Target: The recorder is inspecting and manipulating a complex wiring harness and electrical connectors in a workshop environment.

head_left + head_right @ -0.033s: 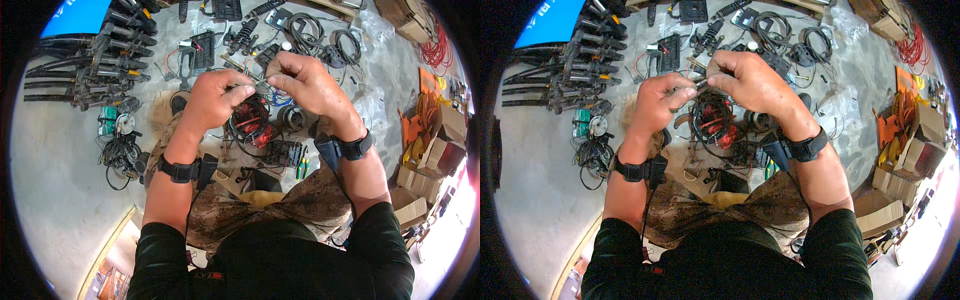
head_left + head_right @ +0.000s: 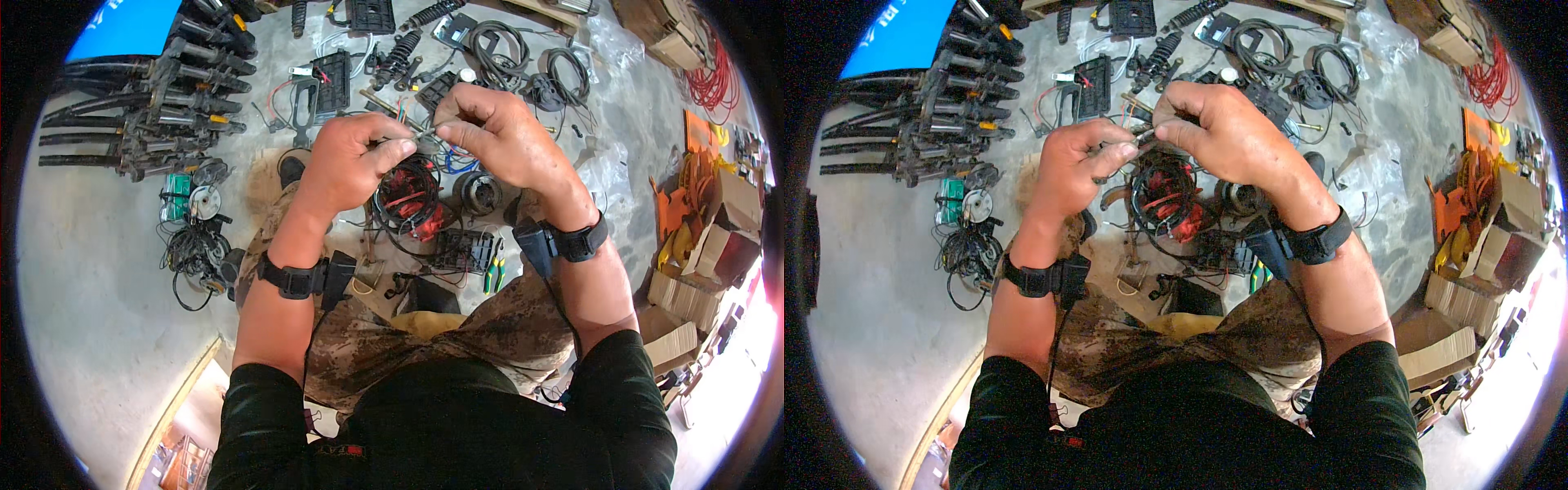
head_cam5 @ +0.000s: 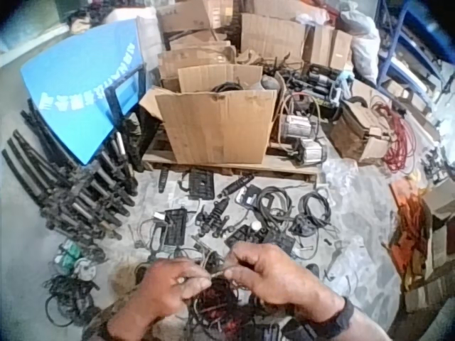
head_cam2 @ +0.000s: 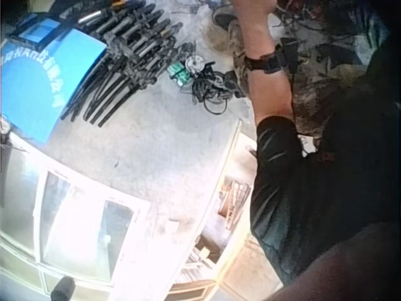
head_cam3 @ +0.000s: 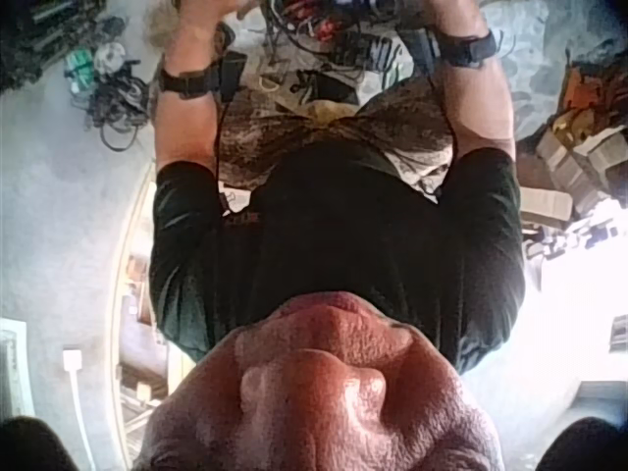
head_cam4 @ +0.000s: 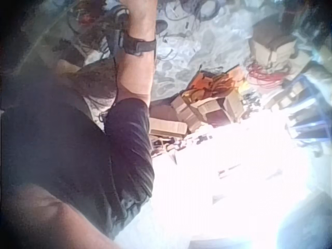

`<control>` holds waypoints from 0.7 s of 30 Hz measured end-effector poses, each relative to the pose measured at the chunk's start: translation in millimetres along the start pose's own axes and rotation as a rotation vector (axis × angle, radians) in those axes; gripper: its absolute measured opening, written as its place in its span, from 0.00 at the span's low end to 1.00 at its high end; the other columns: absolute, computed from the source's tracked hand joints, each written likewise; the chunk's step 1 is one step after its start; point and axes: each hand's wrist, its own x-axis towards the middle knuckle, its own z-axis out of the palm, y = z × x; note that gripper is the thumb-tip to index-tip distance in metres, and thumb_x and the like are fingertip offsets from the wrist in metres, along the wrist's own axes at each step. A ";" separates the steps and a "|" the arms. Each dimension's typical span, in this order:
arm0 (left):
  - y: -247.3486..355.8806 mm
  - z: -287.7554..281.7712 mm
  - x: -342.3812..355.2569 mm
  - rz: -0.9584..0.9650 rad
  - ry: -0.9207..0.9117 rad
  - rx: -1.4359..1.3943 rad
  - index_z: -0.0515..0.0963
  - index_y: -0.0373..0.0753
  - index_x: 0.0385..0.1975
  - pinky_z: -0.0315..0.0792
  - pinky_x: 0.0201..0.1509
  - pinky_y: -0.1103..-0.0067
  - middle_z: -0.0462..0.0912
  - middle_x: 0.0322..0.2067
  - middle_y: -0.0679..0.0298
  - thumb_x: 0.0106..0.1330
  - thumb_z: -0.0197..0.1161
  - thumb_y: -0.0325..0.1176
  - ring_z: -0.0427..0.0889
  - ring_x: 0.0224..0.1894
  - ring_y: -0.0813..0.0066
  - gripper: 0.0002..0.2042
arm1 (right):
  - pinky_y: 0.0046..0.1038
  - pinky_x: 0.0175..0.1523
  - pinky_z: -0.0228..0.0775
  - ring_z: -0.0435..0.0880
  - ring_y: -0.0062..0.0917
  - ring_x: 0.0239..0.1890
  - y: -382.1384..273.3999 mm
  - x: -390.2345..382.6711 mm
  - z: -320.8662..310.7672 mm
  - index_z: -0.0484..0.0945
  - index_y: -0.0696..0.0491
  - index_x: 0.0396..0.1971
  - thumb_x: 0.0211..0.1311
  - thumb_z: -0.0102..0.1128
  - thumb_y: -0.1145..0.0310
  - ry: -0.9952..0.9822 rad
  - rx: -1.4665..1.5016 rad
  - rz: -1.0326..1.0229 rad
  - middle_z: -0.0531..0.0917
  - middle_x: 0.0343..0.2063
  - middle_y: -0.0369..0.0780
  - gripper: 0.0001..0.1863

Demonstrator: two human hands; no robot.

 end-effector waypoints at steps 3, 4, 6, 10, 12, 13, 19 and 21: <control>2.0 -0.2 -0.3 -0.045 -0.002 -0.040 0.81 0.34 0.31 0.70 0.35 0.81 0.82 0.26 0.65 0.59 0.67 0.29 0.77 0.29 0.79 0.06 | 0.24 0.34 0.67 0.73 0.17 0.27 4.2 -0.2 -2.5 0.77 0.58 0.30 0.64 0.60 0.68 -0.033 0.087 0.026 0.76 0.22 0.36 0.09; 2.5 0.1 -0.1 -0.028 0.008 -0.030 0.81 0.33 0.31 0.69 0.34 0.81 0.82 0.26 0.66 0.59 0.67 0.28 0.76 0.29 0.81 0.05 | 0.20 0.32 0.66 0.70 0.12 0.28 5.5 0.1 -3.9 0.77 0.59 0.30 0.67 0.59 0.67 -0.093 0.152 0.068 0.75 0.23 0.31 0.10; 5.3 0.5 0.2 -0.050 0.022 -0.017 0.81 0.33 0.31 0.69 0.34 0.81 0.82 0.26 0.65 0.59 0.67 0.28 0.77 0.29 0.80 0.05 | 0.21 0.31 0.66 0.71 0.13 0.26 5.1 2.0 -5.4 0.77 0.58 0.29 0.68 0.58 0.64 -0.086 0.129 0.138 0.75 0.21 0.31 0.13; 5.2 1.4 1.4 0.011 0.045 0.047 0.81 0.33 0.31 0.71 0.36 0.79 0.82 0.27 0.62 0.60 0.67 0.28 0.78 0.29 0.76 0.05 | 0.21 0.27 0.64 0.70 0.13 0.21 -0.9 3.9 -4.5 0.77 0.57 0.23 0.71 0.55 0.56 -0.105 0.173 0.312 0.73 0.16 0.31 0.21; 2.8 1.5 0.8 0.028 0.041 0.053 0.81 0.33 0.31 0.72 0.36 0.79 0.82 0.27 0.62 0.60 0.67 0.28 0.79 0.29 0.75 0.05 | 0.21 0.26 0.62 0.69 0.13 0.20 -7.2 4.3 1.6 0.76 0.56 0.22 0.70 0.56 0.55 -0.120 0.206 0.333 0.72 0.15 0.30 0.21; 1.9 1.4 0.4 0.045 0.034 0.058 0.81 0.33 0.31 0.72 0.37 0.78 0.83 0.27 0.61 0.60 0.67 0.28 0.80 0.30 0.74 0.05 | 0.20 0.25 0.61 0.68 0.13 0.19 -8.9 4.5 3.7 0.76 0.56 0.21 0.69 0.57 0.55 -0.134 0.239 0.355 0.71 0.13 0.29 0.22; 3.9 3.0 1.7 0.045 0.047 0.042 0.81 0.34 0.31 0.73 0.38 0.78 0.83 0.28 0.61 0.60 0.67 0.29 0.81 0.31 0.73 0.06 | 0.19 0.25 0.60 0.66 0.11 0.21 1.6 3.8 4.5 0.76 0.56 0.22 0.67 0.60 0.61 -0.031 0.091 0.177 0.71 0.16 0.28 0.16; 3.4 2.3 1.1 0.036 0.047 0.035 0.81 0.34 0.31 0.73 0.38 0.78 0.83 0.28 0.61 0.60 0.67 0.30 0.81 0.31 0.73 0.06 | 0.19 0.26 0.60 0.66 0.11 0.21 5.5 3.2 6.1 0.76 0.57 0.24 0.67 0.61 0.64 -0.025 0.110 0.156 0.71 0.17 0.28 0.14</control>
